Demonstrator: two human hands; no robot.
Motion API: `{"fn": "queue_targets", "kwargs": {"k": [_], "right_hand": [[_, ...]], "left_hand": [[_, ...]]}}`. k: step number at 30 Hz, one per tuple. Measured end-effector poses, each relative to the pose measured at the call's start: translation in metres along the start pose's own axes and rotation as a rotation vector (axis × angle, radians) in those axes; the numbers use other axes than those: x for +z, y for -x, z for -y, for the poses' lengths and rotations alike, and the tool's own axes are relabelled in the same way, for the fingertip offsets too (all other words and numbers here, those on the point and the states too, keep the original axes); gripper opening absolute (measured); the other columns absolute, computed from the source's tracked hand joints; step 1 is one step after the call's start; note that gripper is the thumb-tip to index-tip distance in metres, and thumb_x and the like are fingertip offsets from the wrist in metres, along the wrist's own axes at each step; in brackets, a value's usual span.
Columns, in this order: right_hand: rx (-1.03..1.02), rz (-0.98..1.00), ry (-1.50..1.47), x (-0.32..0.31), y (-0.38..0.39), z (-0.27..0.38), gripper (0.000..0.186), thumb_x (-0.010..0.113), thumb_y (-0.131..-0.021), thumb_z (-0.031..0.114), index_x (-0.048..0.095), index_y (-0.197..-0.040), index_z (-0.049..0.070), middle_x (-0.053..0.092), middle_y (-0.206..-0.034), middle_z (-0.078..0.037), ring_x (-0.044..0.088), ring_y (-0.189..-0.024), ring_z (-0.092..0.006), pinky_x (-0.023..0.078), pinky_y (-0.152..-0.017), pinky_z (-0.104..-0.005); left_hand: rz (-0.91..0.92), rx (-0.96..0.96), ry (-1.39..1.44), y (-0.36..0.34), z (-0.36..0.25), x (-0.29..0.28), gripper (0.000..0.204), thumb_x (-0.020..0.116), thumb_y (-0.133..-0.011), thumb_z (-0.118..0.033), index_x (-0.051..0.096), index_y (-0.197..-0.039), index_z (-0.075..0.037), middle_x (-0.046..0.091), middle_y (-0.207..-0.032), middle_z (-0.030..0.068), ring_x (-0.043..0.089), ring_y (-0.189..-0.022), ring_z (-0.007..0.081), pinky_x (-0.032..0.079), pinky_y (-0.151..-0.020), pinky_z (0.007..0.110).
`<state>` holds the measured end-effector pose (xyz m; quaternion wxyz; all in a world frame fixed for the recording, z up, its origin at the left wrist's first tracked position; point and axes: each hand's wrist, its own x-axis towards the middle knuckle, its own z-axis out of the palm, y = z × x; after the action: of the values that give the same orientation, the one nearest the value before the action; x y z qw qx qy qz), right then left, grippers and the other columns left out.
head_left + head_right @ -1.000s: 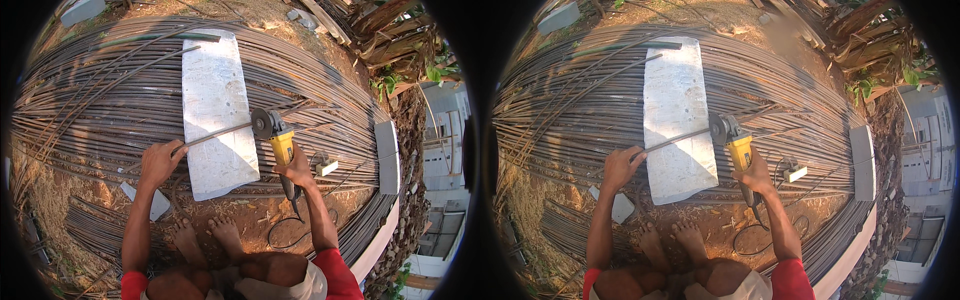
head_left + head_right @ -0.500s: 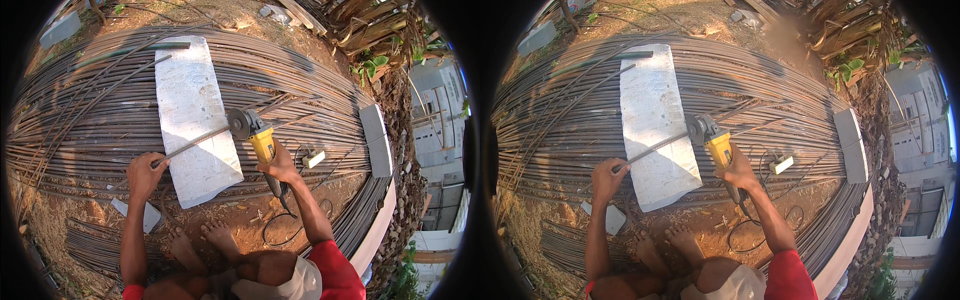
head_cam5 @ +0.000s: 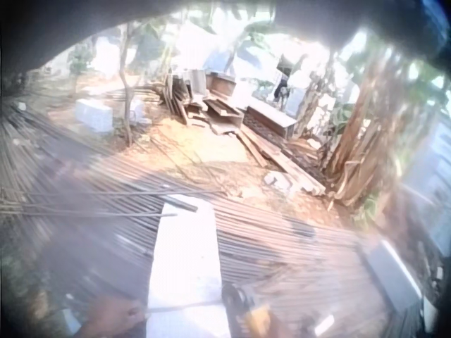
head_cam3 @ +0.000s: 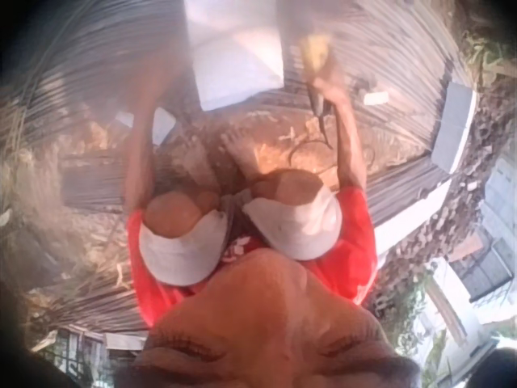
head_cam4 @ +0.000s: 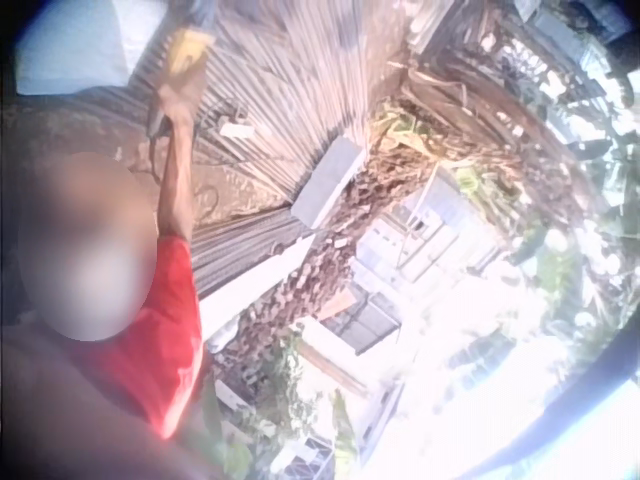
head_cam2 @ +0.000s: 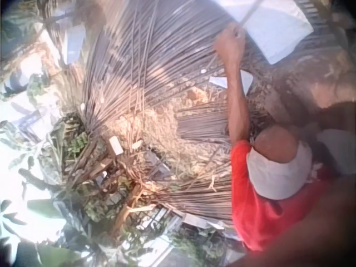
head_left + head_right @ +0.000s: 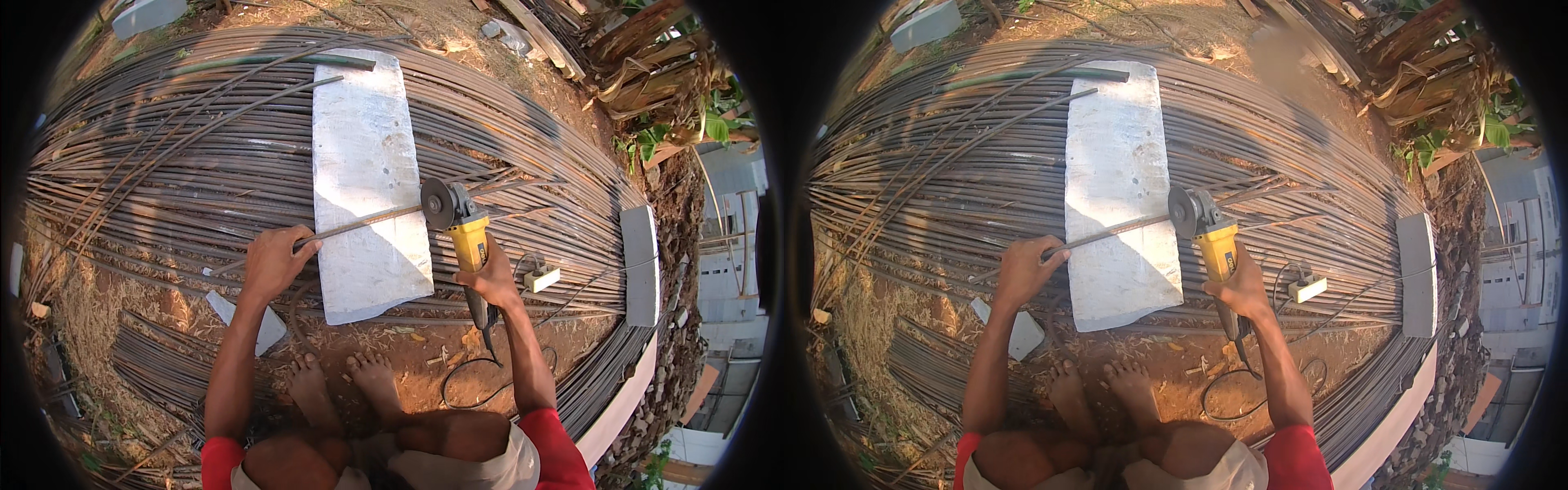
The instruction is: The person uses an angle grinder to cut several metal rods placed on a white board. After cutting, the person gathers the cut pieces and stacks them together.
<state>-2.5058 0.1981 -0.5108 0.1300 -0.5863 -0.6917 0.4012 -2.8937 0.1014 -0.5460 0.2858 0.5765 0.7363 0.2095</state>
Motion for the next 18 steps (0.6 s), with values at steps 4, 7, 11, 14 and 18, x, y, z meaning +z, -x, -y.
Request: {"fn": "queue_targets", "kwargs": {"k": [4,7,11,14,18], "right_hand": [[-0.001,0.015,-0.020,0.006,-0.004,0.003,0.084,0.087,-0.065,0.018,0.053,-0.139,-0.005,0.071,-0.118,-0.019,0.068,-0.107,-0.0304,0.052,-0.099,-0.0415],[-0.072,0.011,-0.058,0.009,-0.002,0.004,0.084,0.087,-0.065,0.018,0.053,-0.139,-0.004,0.071,-0.117,-0.019,0.068,-0.107,-0.0293,0.052,-0.099,-0.0413],[-0.061,0.051,-0.091,0.015,0.000,0.001,0.086,0.086,-0.065,0.019,0.053,-0.141,-0.004,0.071,-0.118,-0.019,0.068,-0.107,-0.0294,0.052,-0.099,-0.0415],[-0.052,0.073,-0.033,0.019,0.002,0.010,0.086,0.086,-0.066,0.017,0.052,-0.142,-0.004,0.071,-0.118,-0.018,0.068,-0.107,-0.0284,0.053,-0.099,-0.0410],[-0.070,0.085,0.009,0.023,0.004,0.017,0.087,0.089,-0.066,0.018,0.052,-0.142,-0.005,0.070,-0.119,-0.018,0.068,-0.108,-0.0265,0.052,-0.099,-0.0403]], "left_hand": [[-0.006,0.030,0.005,0.002,0.004,-0.002,0.029,0.073,-0.099,-0.035,0.079,-0.108,-0.008,0.073,-0.078,0.0161,0.071,-0.074,0.0350,0.053,-0.073,0.048],[0.003,0.029,0.012,0.004,0.002,-0.006,0.030,0.072,-0.101,-0.033,0.076,-0.106,-0.004,0.072,-0.076,0.0160,0.070,-0.073,0.0352,0.052,-0.073,0.049],[-0.020,0.019,0.075,0.005,-0.003,-0.007,0.028,0.073,-0.100,-0.029,0.067,-0.098,-0.001,0.069,-0.074,0.0173,0.067,-0.070,0.0346,0.051,-0.073,0.048],[-0.037,0.013,0.099,0.003,0.000,-0.003,0.029,0.076,-0.099,-0.025,0.060,-0.094,-0.001,0.068,-0.073,0.0181,0.065,-0.067,0.0342,0.051,-0.073,0.048],[-0.083,0.036,0.150,0.002,0.003,0.001,0.028,0.078,-0.097,-0.020,0.058,-0.093,-0.001,0.066,-0.072,0.0180,0.063,-0.065,0.0330,0.050,-0.069,0.049]]}}
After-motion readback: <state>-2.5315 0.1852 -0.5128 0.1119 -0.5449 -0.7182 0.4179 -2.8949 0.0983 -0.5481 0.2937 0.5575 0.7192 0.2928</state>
